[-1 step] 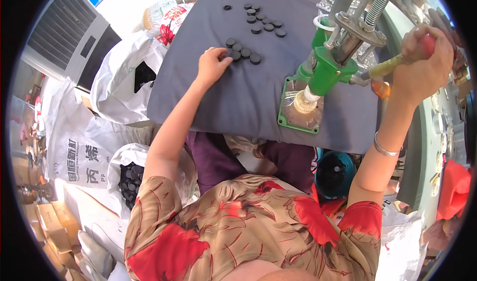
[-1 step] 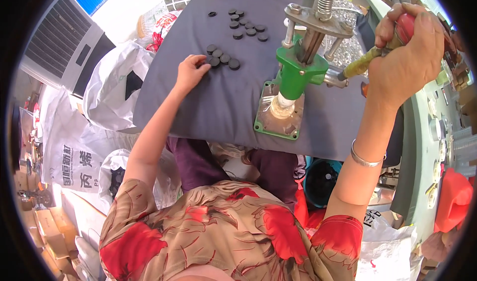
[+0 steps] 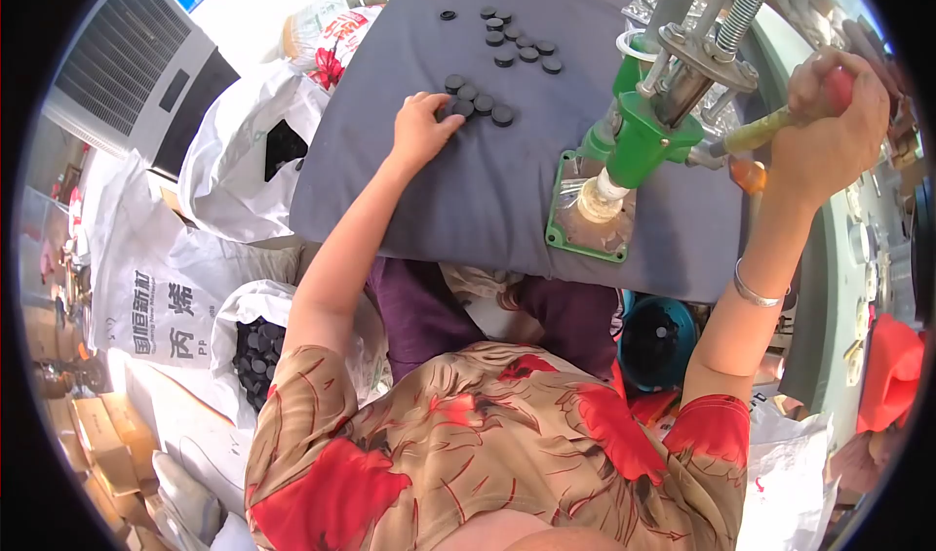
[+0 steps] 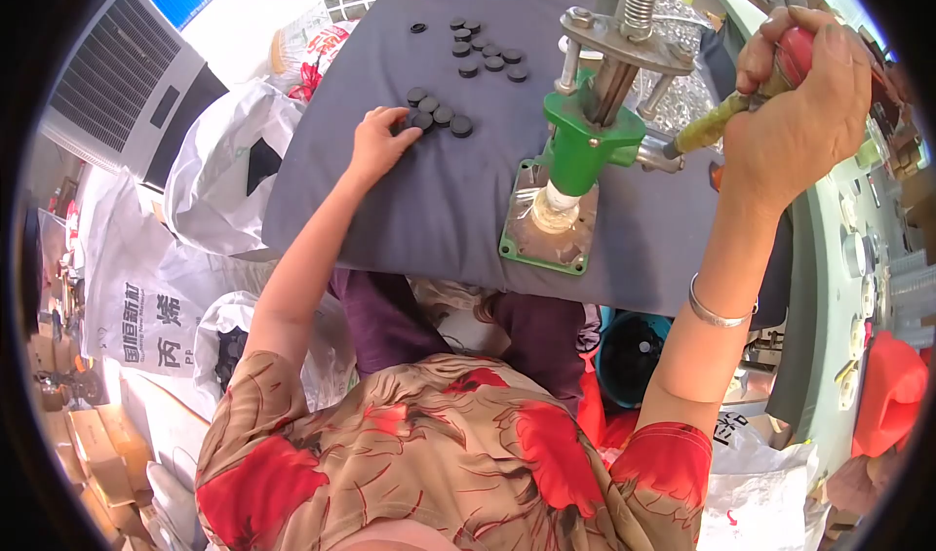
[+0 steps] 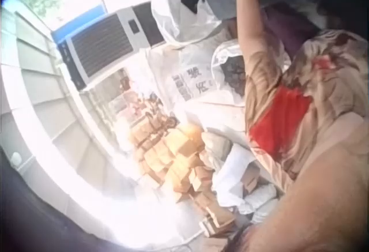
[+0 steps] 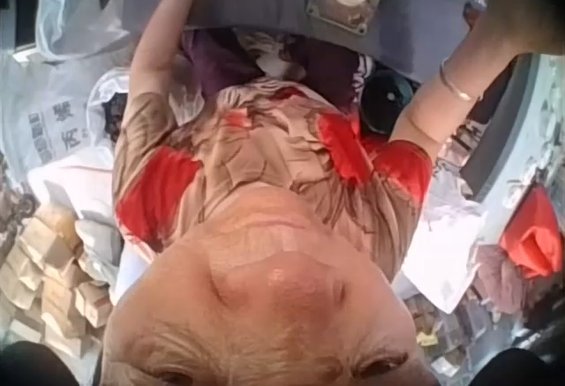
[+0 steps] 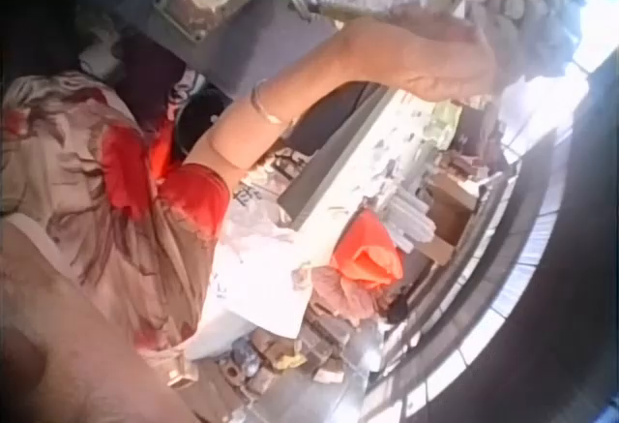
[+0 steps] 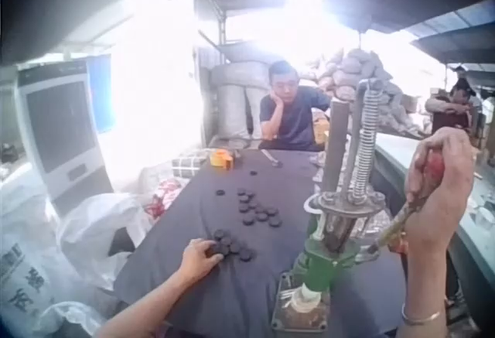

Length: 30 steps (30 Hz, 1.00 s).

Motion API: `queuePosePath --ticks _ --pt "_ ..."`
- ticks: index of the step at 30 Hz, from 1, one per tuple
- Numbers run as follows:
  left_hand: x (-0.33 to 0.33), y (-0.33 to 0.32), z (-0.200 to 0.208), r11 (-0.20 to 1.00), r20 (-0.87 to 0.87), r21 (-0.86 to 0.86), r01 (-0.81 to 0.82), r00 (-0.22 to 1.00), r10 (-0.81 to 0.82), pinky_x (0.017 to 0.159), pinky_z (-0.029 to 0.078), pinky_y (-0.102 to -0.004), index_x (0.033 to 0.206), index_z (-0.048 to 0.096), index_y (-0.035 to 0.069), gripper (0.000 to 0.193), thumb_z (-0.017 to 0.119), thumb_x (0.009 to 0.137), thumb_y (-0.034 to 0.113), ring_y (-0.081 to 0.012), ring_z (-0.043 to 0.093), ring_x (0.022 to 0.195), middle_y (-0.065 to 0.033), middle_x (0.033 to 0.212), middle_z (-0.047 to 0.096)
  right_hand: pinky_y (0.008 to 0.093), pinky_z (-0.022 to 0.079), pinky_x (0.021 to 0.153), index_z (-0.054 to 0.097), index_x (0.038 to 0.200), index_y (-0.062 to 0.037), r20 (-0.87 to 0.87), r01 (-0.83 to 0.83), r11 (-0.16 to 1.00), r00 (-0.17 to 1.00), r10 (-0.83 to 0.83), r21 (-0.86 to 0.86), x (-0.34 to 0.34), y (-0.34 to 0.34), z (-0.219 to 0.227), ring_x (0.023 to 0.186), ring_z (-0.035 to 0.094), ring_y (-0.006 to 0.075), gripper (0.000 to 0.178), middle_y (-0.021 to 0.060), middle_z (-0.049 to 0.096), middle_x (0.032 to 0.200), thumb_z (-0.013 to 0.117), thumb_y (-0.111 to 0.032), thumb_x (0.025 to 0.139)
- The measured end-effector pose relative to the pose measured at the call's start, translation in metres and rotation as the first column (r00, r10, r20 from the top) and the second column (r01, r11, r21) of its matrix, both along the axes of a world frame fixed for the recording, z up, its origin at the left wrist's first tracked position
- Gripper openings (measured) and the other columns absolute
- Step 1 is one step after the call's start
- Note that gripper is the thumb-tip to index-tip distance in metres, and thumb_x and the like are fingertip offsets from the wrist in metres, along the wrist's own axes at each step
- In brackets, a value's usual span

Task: The person operates a hand press to assemble or process small black plastic components.

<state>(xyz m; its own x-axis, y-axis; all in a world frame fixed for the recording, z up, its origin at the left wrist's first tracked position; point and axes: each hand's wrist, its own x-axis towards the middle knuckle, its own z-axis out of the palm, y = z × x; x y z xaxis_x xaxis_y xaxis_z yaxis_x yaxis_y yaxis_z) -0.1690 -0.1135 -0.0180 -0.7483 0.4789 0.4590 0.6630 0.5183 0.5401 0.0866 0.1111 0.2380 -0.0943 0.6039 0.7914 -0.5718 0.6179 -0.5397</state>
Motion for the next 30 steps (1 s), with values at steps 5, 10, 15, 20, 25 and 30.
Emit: queuePosePath --ticks 5,10,15,20,25,30 --pt "0.017 0.021 0.005 0.980 -0.122 -0.153 -0.130 0.986 0.112 0.088 0.041 -0.0369 0.097 0.067 0.003 0.039 0.074 0.068 0.028 -0.0274 0.051 0.102 -0.0090 0.099 0.062 0.0258 0.037 0.046 0.056 0.086 0.0035 0.035 0.072 0.991 0.996 -0.076 0.112 0.002 0.007 -0.001 0.051 0.048 0.0143 0.026 0.0101 0.057 0.073 0.044 -0.019 0.091" --pt "0.013 0.013 -0.003 0.982 -0.086 -0.118 -0.151 0.986 0.142 0.089 0.039 -0.0378 0.096 0.067 0.003 0.039 0.076 0.067 0.027 -0.0274 0.049 0.104 -0.0087 0.101 0.061 0.0236 0.040 0.050 0.056 0.084 0.0019 0.188 0.092 0.914 0.966 -0.178 0.396 0.009 0.021 -0.006 0.061 0.048 0.0140 0.019 0.0060 0.050 0.078 0.048 0.013 0.070" --pt "0.085 0.034 0.033 0.934 -0.158 0.119 0.338 0.935 -0.318 0.085 0.041 -0.0391 0.086 0.064 0.003 0.036 0.079 0.060 0.022 -0.0291 0.052 0.098 -0.0093 0.098 0.060 0.0237 0.038 0.049 0.054 0.084 0.0040 0.138 0.309 0.784 0.885 -0.444 0.539 0.010 0.011 -0.005 0.059 0.047 0.0130 0.017 0.0062 0.048 0.075 0.041 0.012 0.077" --pt "0.144 0.069 0.037 0.813 -0.104 0.137 0.566 0.824 -0.557 0.080 0.044 -0.0381 0.090 0.062 0.002 0.040 0.079 0.058 0.018 -0.0296 0.053 0.092 -0.0096 0.096 0.060 0.0234 0.038 0.048 0.053 0.082 0.0050 0.125 0.180 0.885 0.959 -0.256 0.429 0.002 0.008 -0.004 0.057 0.046 0.0130 0.015 0.0054 0.046 0.072 0.039 0.012 0.079" --pt "0.151 0.088 0.034 0.828 0.018 0.082 0.554 0.830 -0.557 0.082 0.044 -0.0378 0.095 0.062 0.002 0.043 0.079 0.059 0.018 -0.0305 0.052 0.094 -0.0107 0.098 0.060 0.0249 0.037 0.048 0.051 0.081 0.0035 0.151 0.298 0.825 0.899 -0.412 0.481 0.002 0.005 -0.005 0.056 0.046 0.0137 0.018 0.0075 0.048 0.070 0.034 0.003 0.086" --pt "0.153 0.083 0.029 0.757 0.113 0.328 0.565 0.772 -0.625 0.085 0.043 -0.0377 0.098 0.063 0.001 0.040 0.076 0.063 0.015 -0.0287 0.052 0.099 -0.0101 0.101 0.060 0.0259 0.038 0.050 0.051 0.081 0.0034 0.040 -0.080 0.995 0.996 0.078 0.056 0.002 -0.001 0.001 0.055 0.047 0.0158 0.018 0.0089 0.050 0.072 0.035 -0.001 0.088"
